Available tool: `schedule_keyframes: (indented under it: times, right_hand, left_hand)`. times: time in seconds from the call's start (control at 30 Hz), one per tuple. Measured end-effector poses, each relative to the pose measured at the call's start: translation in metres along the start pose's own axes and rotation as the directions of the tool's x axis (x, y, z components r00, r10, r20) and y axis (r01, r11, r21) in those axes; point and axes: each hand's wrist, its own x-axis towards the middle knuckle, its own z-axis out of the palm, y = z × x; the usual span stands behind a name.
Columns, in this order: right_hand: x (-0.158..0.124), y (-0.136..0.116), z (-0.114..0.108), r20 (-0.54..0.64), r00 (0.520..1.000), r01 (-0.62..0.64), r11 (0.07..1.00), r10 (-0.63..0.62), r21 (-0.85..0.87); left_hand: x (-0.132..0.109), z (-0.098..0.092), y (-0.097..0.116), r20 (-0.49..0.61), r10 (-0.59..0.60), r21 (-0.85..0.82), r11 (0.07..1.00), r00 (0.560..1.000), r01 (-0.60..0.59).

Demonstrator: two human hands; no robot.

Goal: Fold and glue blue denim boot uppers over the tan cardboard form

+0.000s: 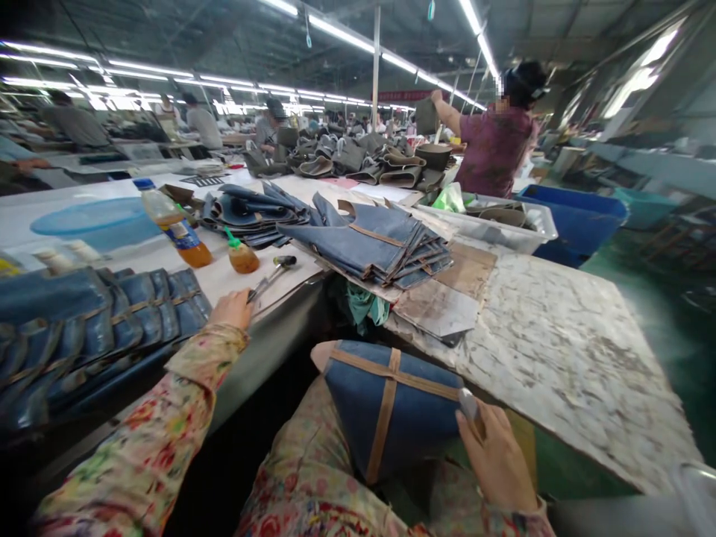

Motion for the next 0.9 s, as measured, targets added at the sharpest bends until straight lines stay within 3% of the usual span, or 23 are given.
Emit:
schedule_keyframes:
  times: [0.1,0.2,0.27,0.33,0.37,0.47,0.6,0.67,0.73,0.8,0.9]
  right_hand:
    - [-0.003,0.005,0.001,0.01,1.0,-0.012,0.996,0.011,0.09]
    - [-0.001,0.006,0.001,0.043,0.991,-0.13,0.979,0.125,0.155]
    - [0.006,0.005,0.002,0.088,0.975,-0.22,0.954,0.206,0.201]
    - [0.015,0.002,0.004,0.132,0.963,-0.262,0.925,0.233,0.275]
    - [0.019,0.0,0.004,0.155,0.961,-0.269,0.909,0.23,0.318]
    - [0.031,-0.018,-0.004,0.215,0.958,-0.265,0.88,0.193,0.395]
    - [0.037,-0.071,-0.039,0.124,0.989,-0.125,0.913,0.083,0.389]
    - [0.037,-0.106,-0.056,0.066,0.997,0.007,0.918,-0.036,0.396]
    - [0.039,-0.139,-0.064,0.054,0.985,0.128,0.903,-0.165,0.41]
    - [0.043,-0.166,-0.06,0.065,0.962,0.215,0.882,-0.265,0.419]
    - [0.051,-0.192,-0.046,0.12,0.915,0.313,0.866,-0.385,0.39]
  left_hand:
    - [-0.005,0.008,-0.002,-0.091,0.016,-0.002,1.0,0.996,-0.016]
    - [-0.032,0.019,0.019,-0.214,0.182,-0.138,0.967,0.96,-0.214]
    - [-0.061,0.035,0.046,-0.176,0.358,-0.328,0.857,0.917,-0.397]
    - [-0.092,0.054,0.073,-0.057,0.496,-0.528,0.721,0.866,-0.448]
    - [-0.105,0.064,0.085,-0.029,0.51,-0.596,0.682,0.86,-0.424]
    - [-0.128,0.081,0.103,-0.031,0.401,-0.704,0.641,0.916,-0.304]
    - [-0.119,0.082,0.099,0.01,0.362,-0.82,0.536,0.932,-0.2]
    - [-0.113,0.082,0.096,0.102,0.307,-0.877,0.476,0.946,-0.06]
    - [-0.109,0.088,0.093,0.268,0.237,-0.908,0.386,0.934,0.162]
    - [-0.109,0.097,0.087,0.429,0.159,-0.885,0.272,0.889,0.378]
    - [-0.104,0.104,0.07,0.513,0.025,-0.849,0.165,0.858,0.502]
